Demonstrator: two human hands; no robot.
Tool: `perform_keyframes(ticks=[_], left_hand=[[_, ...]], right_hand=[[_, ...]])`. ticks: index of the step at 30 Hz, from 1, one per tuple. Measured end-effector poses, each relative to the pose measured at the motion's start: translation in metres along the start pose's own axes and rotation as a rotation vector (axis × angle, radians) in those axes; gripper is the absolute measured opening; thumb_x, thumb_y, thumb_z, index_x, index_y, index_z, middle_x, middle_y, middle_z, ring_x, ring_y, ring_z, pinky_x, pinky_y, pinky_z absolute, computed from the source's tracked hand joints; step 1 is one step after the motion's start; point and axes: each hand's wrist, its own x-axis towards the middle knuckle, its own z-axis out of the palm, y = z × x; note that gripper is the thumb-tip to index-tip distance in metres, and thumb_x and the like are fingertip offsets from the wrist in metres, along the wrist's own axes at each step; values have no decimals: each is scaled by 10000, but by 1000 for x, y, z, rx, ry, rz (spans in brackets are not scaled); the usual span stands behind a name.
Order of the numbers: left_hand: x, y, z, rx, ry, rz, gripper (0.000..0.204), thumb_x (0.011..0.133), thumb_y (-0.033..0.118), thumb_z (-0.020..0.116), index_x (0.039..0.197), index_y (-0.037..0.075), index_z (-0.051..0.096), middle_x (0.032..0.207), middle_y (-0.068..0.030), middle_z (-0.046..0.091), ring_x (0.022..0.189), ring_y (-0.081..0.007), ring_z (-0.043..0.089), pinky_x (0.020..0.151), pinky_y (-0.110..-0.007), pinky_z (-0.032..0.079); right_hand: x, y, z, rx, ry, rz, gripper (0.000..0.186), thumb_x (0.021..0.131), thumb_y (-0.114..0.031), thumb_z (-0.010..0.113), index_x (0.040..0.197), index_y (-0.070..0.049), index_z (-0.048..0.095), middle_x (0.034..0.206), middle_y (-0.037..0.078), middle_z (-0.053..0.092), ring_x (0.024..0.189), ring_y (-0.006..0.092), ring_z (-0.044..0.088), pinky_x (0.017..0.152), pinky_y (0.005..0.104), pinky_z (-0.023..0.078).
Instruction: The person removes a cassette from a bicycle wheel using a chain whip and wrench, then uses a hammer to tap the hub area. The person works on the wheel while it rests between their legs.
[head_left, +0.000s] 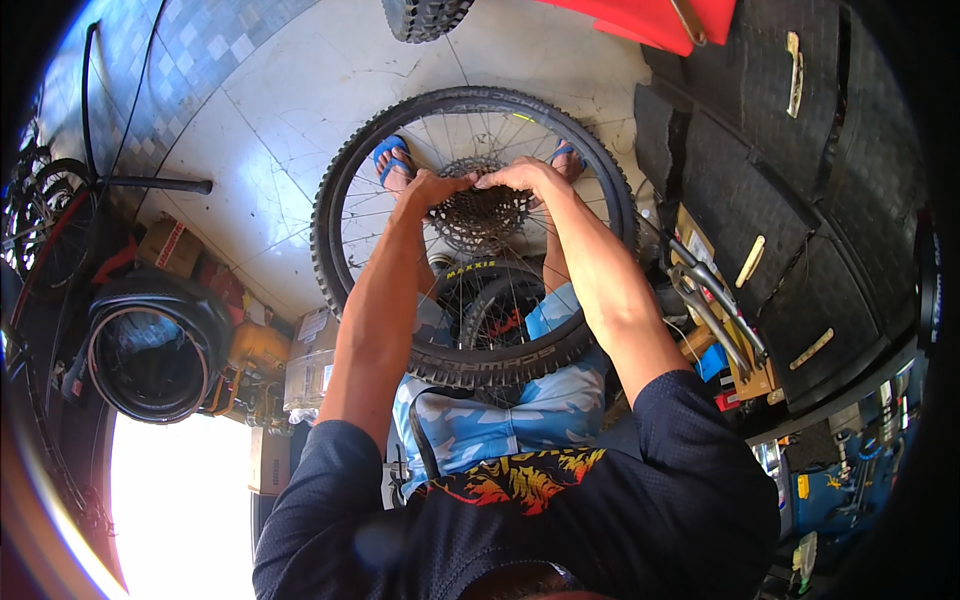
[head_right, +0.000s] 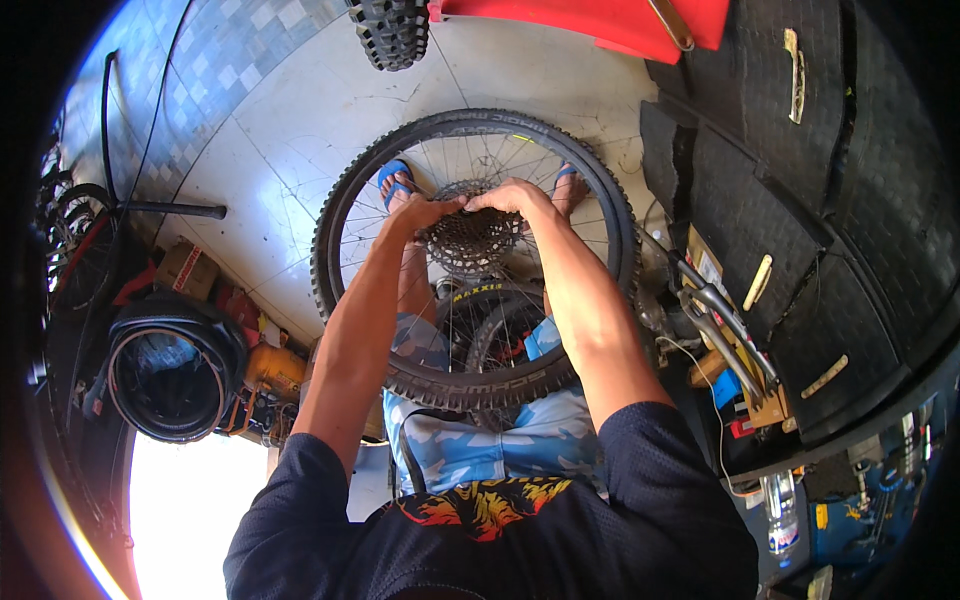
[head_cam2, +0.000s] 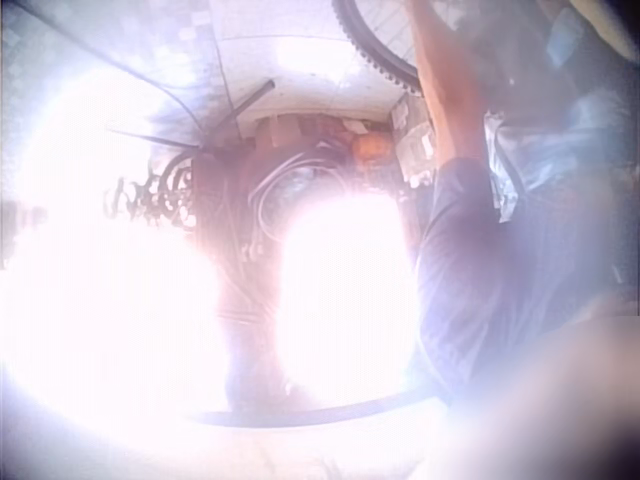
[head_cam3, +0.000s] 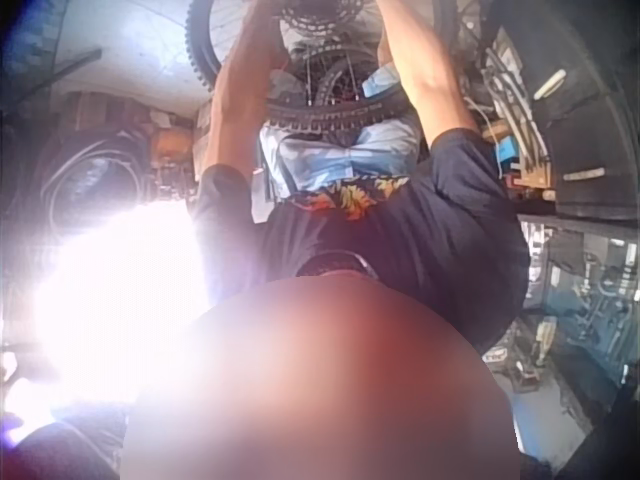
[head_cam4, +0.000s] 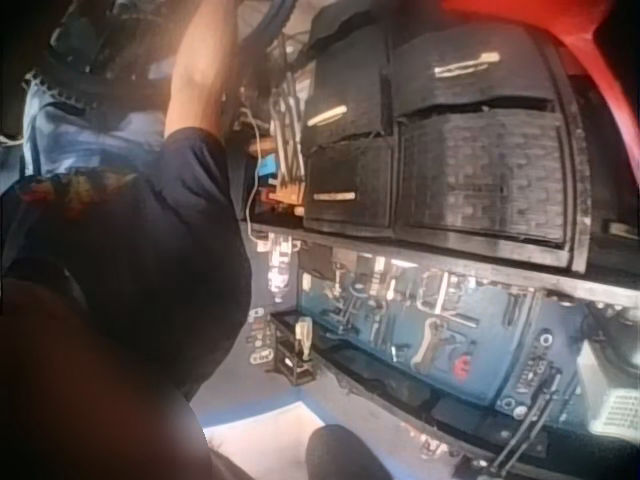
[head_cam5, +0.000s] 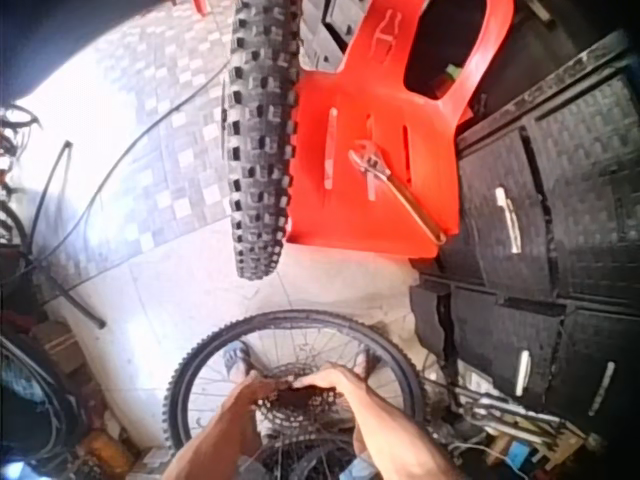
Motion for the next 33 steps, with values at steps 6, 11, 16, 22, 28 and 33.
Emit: perform_keyframes(ticks=[6, 11, 16, 22, 28, 33], left_hand=[[6, 2, -4, 62, -84, 3, 1052, 714, 701, 808, 1272, -167, 603, 1252, -252, 665, 1048, -364, 693, 584, -485, 603], [7, -1, 0, 49, -49, 18, 962, 743, 675, 804, 1247, -128, 640, 1223, -235, 681, 1006, -351, 699, 564, -472, 590], [-3, -10, -6, 2, 58, 124, 913, 751, 646, 817, 1233, -111, 652, 1197, -226, 690, 983, -345, 697, 581, -458, 580], [-17, -4, -6, -91, 108, 74, 908, 737, 614, 847, 1251, -106, 642, 1206, -223, 690, 1042, -351, 683, 667, -468, 586], [-16, 0, -10, 7, 106, 155, 984, 719, 618, 859, 1335, -99, 586, 1279, -251, 657, 1119, -368, 664, 747, -485, 588], [-20, 2, -10, -50, 103, 112, 1018, 704, 608, 870, 1337, -108, 519, 1284, -283, 627, 1191, -357, 629, 878, -458, 564]], right_hand=[[6, 6, 6, 17, 62, -3, 1084, 642, -566, 919, 1344, 168, 542, 1367, 288, 596, 1220, 362, 609, 919, 490, 526], [6, 8, 6, 87, 27, -3, 1096, 634, -558, 928, 1351, 171, 533, 1386, 303, 578, 1274, 367, 577, 985, 451, 499], [0, 12, 11, 123, 136, -91, 1200, 630, -545, 937, 1424, 191, 419, 1417, 336, 538, 1323, 376, 540, 1048, 428, 465], [5, 12, 7, 119, 66, -65, 1280, 623, -552, 942, 1473, 187, 336, 1467, 349, 480, 1368, 386, 501, 1073, 434, 463], [1, 17, 9, 134, 138, -92, 1289, 641, -584, 924, 1468, 202, 325, 1463, 349, 483, 1364, 390, 501, 1086, 419, 444], [-12, 16, 6, 186, 38, -131, 1332, 641, -618, 910, 1501, 180, 280, 1490, 364, 439, 1404, 406, 458, 1131, 428, 404]])
